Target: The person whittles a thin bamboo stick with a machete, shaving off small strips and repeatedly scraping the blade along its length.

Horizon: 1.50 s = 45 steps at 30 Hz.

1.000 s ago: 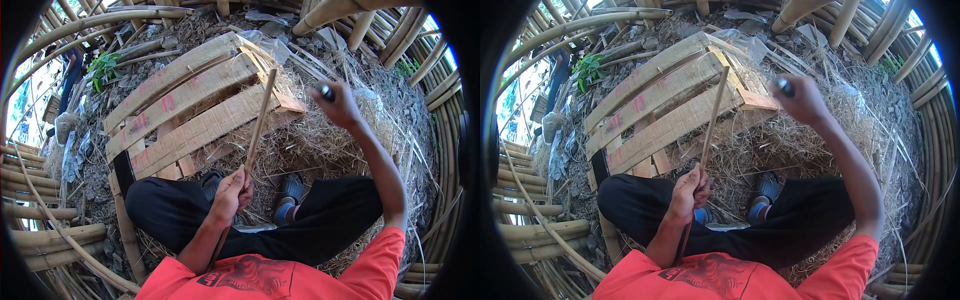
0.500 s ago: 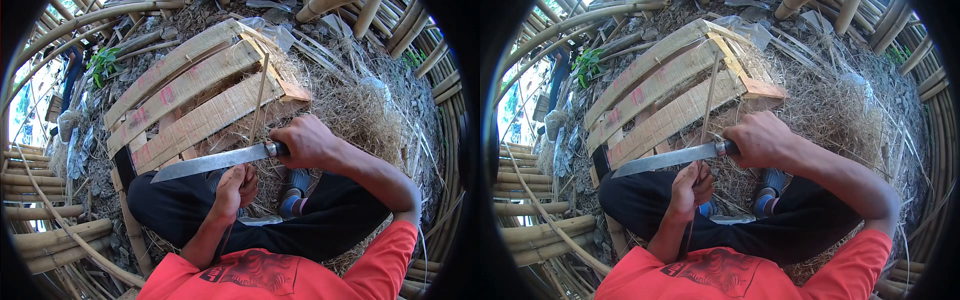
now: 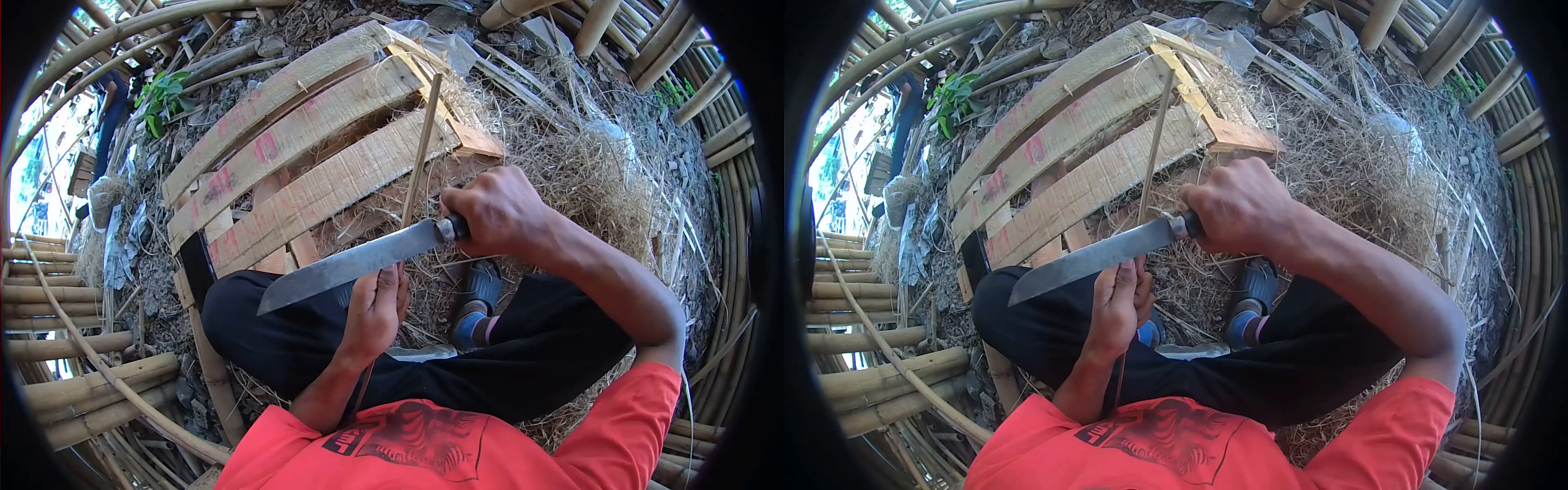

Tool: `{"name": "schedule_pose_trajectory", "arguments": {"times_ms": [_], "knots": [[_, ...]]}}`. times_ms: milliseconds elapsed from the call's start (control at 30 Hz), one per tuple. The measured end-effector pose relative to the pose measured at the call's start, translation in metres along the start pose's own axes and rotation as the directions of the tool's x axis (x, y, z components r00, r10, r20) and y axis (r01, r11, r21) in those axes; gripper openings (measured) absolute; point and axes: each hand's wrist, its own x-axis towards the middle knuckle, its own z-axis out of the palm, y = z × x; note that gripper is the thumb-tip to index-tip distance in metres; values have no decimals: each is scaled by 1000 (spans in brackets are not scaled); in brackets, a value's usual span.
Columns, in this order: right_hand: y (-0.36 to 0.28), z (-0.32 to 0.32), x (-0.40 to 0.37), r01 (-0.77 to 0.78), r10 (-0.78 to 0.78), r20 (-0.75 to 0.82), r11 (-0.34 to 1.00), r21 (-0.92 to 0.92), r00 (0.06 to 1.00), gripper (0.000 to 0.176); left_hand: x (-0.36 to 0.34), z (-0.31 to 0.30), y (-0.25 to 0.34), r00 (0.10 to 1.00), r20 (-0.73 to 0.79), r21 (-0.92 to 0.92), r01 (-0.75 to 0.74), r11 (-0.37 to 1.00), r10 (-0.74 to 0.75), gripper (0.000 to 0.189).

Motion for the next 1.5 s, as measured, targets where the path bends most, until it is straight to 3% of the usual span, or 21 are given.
{"name": "schedule_pose_trajectory", "arguments": {"times_ms": [67,133,200,267,333,367,500,600,667,733,800,967,1100,1167,1433,1500], "knots": [[2,-2,1,-2,2,1,999,-54,1000,16,0,0,3,1000,-9,-28,12,1000,-12,30],[18,-8,4,-110,108,-62,993,-33,992,14,-1,0,7,1000,-17,-86,11,996,-13,30],[82,-35,9,-468,454,-175,882,-49,874,18,-21,0,-1,999,41,-11,2,1000,-1,30],[147,-36,-3,-695,679,-196,719,-19,707,25,-24,3,1,997,79,-43,13,999,-10,30],[176,7,-21,-653,708,-276,707,273,651,32,-15,10,13,991,125,-168,71,983,-50,31],[157,1,-26,-694,727,-248,686,218,641,33,-6,4,4,993,99,-166,78,983,-62,31],[142,-18,-37,-617,703,-271,709,342,658,28,10,-12,1,992,78,-333,123,935,-103,27],[100,-33,-32,-489,581,-190,789,374,792,24,12,-3,8,995,49,-247,98,964,-89,24],[73,-28,-29,-300,376,-159,882,363,913,19,11,-2,7,994,71,-275,103,956,-87,23],[42,-30,-27,-88,120,-151,975,204,981,17,13,-6,1,992,115,-284,78,956,-47,24],[14,-36,-23,-115,112,26,974,197,993,18,11,-3,4,995,90,-262,65,963,-43,24],[-1,-23,-17,-107,103,39,985,134,994,15,5,4,2,999,8,-23,-53,998,53,24],[1,-21,-11,-111,101,100,988,103,990,17,1,6,-7,974,-31,230,-211,950,224,26],[4,-16,-9,-50,50,-1,997,61,999,17,0,6,-9,959,-49,312,-250,916,279,26],[32,-11,4,-123,107,-137,986,-113,985,11,9,3,2,977,-145,260,-117,959,158,23],[72,-24,15,-370,358,-95,890,-266,929,15,3,-4,7,986,-147,183,-56,982,84,22]]}}
